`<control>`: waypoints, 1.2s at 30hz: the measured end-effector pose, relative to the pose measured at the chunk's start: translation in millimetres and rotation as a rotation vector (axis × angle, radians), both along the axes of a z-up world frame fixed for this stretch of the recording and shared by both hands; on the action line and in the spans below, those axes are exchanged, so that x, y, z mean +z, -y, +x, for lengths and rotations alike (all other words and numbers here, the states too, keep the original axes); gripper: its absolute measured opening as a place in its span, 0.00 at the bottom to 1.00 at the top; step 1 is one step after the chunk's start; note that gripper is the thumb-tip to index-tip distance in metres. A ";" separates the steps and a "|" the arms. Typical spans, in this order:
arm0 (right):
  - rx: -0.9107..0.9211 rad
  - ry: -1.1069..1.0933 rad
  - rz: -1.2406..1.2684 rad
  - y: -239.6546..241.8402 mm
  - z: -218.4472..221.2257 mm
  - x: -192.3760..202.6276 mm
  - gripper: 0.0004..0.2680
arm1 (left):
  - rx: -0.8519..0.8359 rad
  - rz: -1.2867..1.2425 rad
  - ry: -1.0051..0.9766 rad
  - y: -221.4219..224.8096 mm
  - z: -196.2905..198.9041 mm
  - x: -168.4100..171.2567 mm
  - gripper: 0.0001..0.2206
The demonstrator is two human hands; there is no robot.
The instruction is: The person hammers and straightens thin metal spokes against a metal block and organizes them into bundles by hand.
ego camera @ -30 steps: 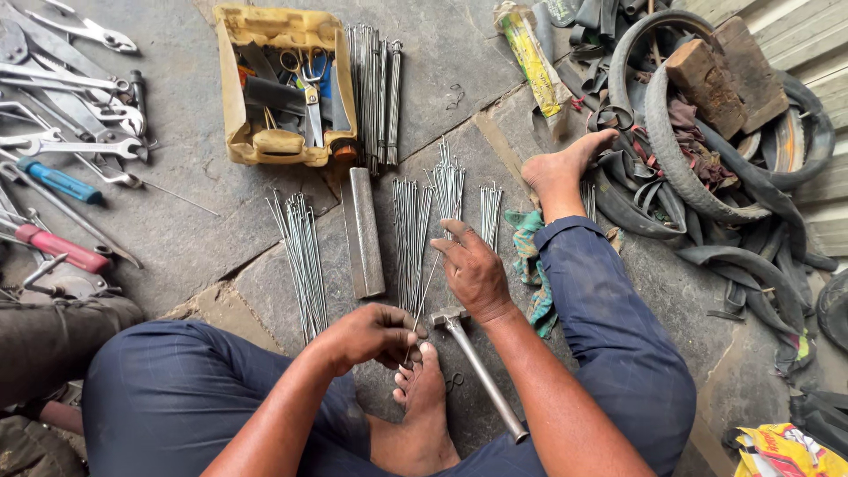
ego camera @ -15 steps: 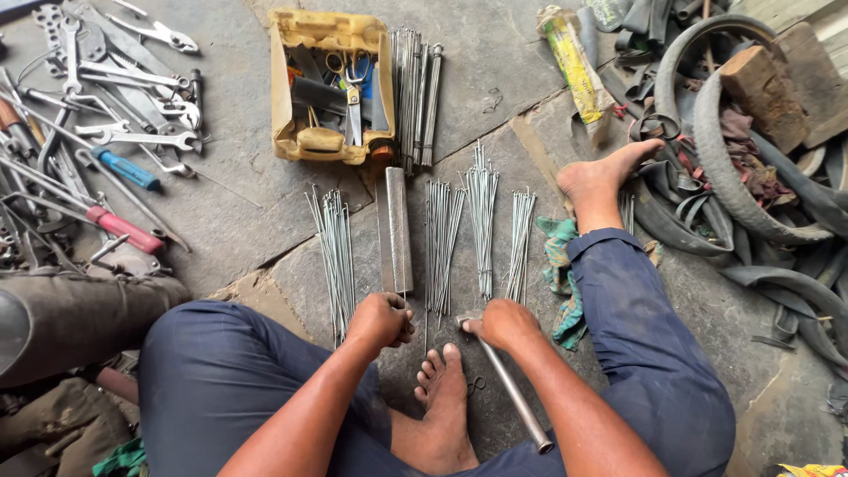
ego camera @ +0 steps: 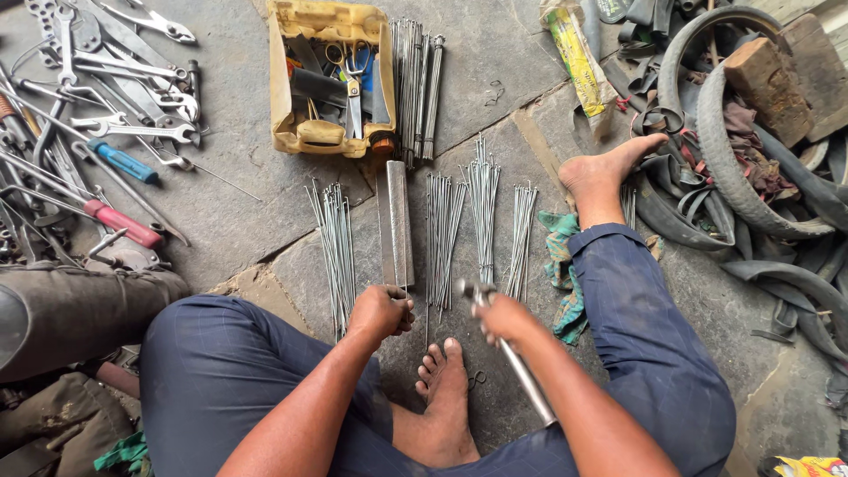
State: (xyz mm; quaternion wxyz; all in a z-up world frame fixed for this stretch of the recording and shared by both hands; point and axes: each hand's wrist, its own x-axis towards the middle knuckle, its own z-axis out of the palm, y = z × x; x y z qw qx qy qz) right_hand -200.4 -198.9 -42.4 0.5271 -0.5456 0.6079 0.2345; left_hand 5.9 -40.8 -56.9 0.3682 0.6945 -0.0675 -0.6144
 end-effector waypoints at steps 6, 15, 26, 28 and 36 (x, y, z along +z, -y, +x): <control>-0.133 0.372 -0.159 0.9 39.6 69.4 0.10 | 0.009 -0.004 0.062 0.4 -3.8 4.4 0.07; 0.395 0.421 -0.720 -26.0 76.3 24.0 0.11 | 0.010 -0.020 0.106 5.2 -0.3 11.5 0.07; 0.657 0.344 -0.844 -26.4 114.5 18.8 0.12 | 0.036 0.027 -0.044 4.2 2.1 10.7 0.06; 0.646 0.325 -0.764 -12.5 124.8 18.0 0.12 | 0.030 0.007 -0.037 3.2 0.3 7.5 0.06; 0.617 0.203 -0.665 -1.7 141.8 24.3 0.13 | 0.016 0.026 -0.036 4.2 2.9 11.5 0.06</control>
